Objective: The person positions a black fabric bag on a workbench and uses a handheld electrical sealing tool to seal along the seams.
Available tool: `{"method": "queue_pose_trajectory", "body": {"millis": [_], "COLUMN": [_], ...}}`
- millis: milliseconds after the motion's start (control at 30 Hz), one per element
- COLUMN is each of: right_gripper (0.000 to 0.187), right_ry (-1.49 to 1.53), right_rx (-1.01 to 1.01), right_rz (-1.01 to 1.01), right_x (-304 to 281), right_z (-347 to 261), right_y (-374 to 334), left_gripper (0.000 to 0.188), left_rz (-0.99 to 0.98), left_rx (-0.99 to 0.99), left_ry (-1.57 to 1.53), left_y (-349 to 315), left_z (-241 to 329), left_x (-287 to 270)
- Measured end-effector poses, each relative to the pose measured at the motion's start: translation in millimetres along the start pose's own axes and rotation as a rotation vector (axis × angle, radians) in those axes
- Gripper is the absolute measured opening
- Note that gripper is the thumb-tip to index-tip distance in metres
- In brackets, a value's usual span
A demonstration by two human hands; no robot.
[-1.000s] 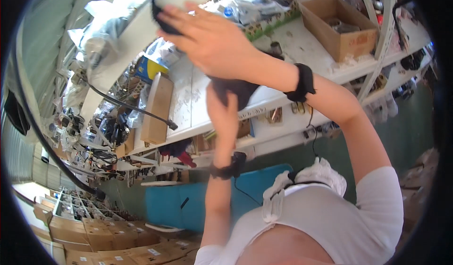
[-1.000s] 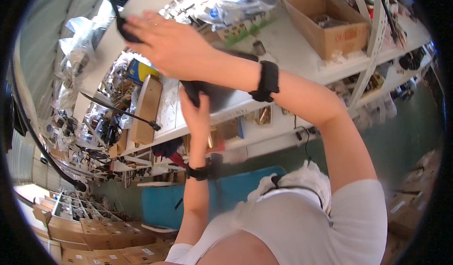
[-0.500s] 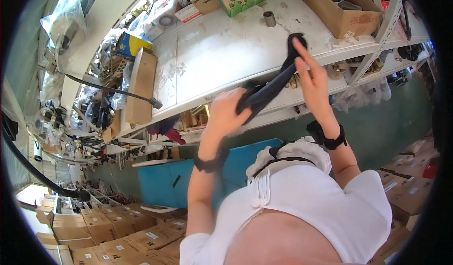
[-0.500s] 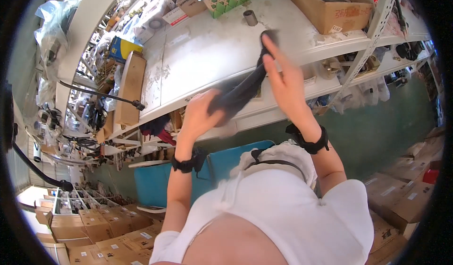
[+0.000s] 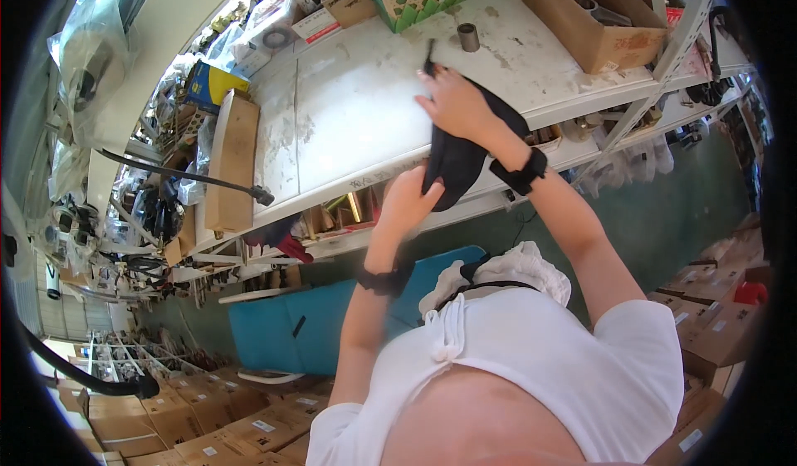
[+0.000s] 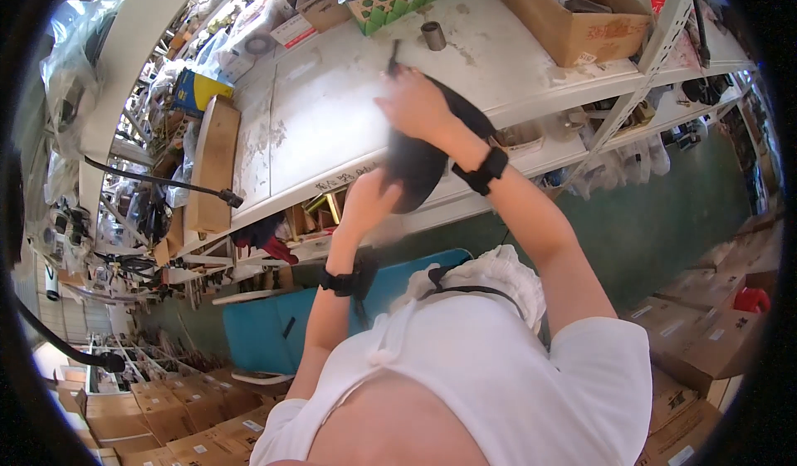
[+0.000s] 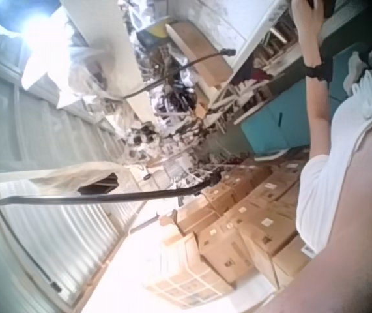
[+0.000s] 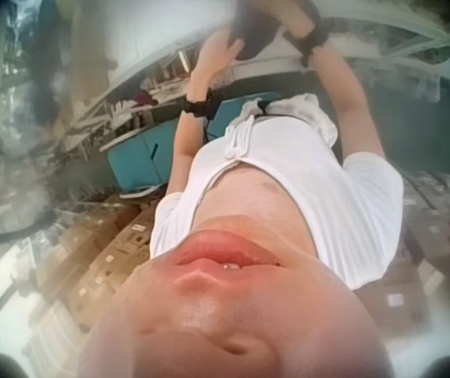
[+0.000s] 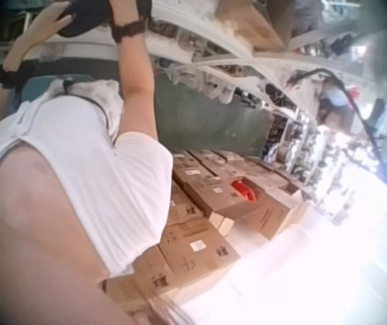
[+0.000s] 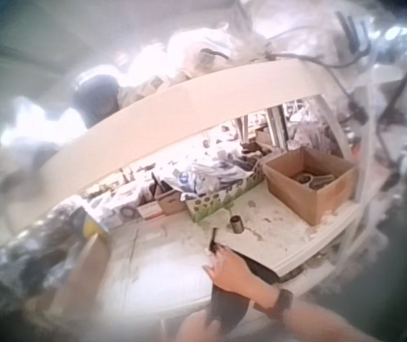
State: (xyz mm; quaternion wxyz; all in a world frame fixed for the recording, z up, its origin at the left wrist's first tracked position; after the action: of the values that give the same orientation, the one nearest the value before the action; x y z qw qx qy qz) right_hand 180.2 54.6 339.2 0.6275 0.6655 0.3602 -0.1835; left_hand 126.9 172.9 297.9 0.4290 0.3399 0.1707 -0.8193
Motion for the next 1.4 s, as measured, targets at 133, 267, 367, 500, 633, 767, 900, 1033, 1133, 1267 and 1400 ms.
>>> {"method": "queue_pose_trajectory", "body": {"millis": [133,267,367,500,633,767,900,1033,1133,1267,1400], "right_gripper": [0.045,0.045,0.044,0.043,0.042,0.041,0.04,0.041,0.043,0.045,0.046], "right_ry": [0.056,0.112,0.171,0.208,0.263,0.166,0.124,0.032,0.086,0.026,-0.003], "right_rx": [-0.05,-0.028,-0.047,-0.034,0.003,0.048,0.128,0.046,0.03,-0.022,-0.118], "right_rz": [-0.154,-0.223,-0.195,-0.181,-0.166,-0.105,-0.108,-0.203,-0.328,-0.65,-0.848], "right_x": [28,32,22,13,-1,-32,-40,-25,3,44,65], "right_z": [-25,-42,-59,-71,-71,-76,-72,-63,-51,-30,-32], "right_y": [14,10,6,0,-16,-37,-44,-29,-9,23,44], "left_gripper": [0.029,0.032,0.032,0.032,0.032,0.029,0.028,0.035,0.034,0.035,0.039], "left_rz": [0.151,0.17,0.187,0.223,0.361,0.664,0.798,0.694,0.702,0.546,0.564], "left_rx": [-0.036,-0.075,-0.071,-0.1,-0.336,-0.222,-0.011,0.068,0.23,0.153,0.214], "left_ry": [-0.104,-0.029,-0.035,-0.1,0.074,0.383,0.435,0.622,0.736,0.665,0.587], "left_y": [-10,-15,-21,-35,-56,-73,-51,8,23,41,39], "left_z": [-32,-54,-70,-75,-74,-16,22,7,3,-6,-12], "left_x": [4,8,11,11,-27,-104,-139,-112,-84,-83,-82]}}
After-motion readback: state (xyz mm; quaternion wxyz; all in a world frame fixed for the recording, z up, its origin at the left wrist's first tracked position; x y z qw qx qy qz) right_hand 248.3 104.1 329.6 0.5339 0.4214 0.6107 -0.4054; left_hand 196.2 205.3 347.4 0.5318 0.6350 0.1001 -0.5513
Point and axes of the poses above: each hand's wrist, its own y-axis towards the middle knuckle, its own x-axis out of the palm, z = x × y, the point moved 8 cm from there along y, towards the middle knuckle, and after that the axes turned 11 degrees about -y, right-handed, at the moved point
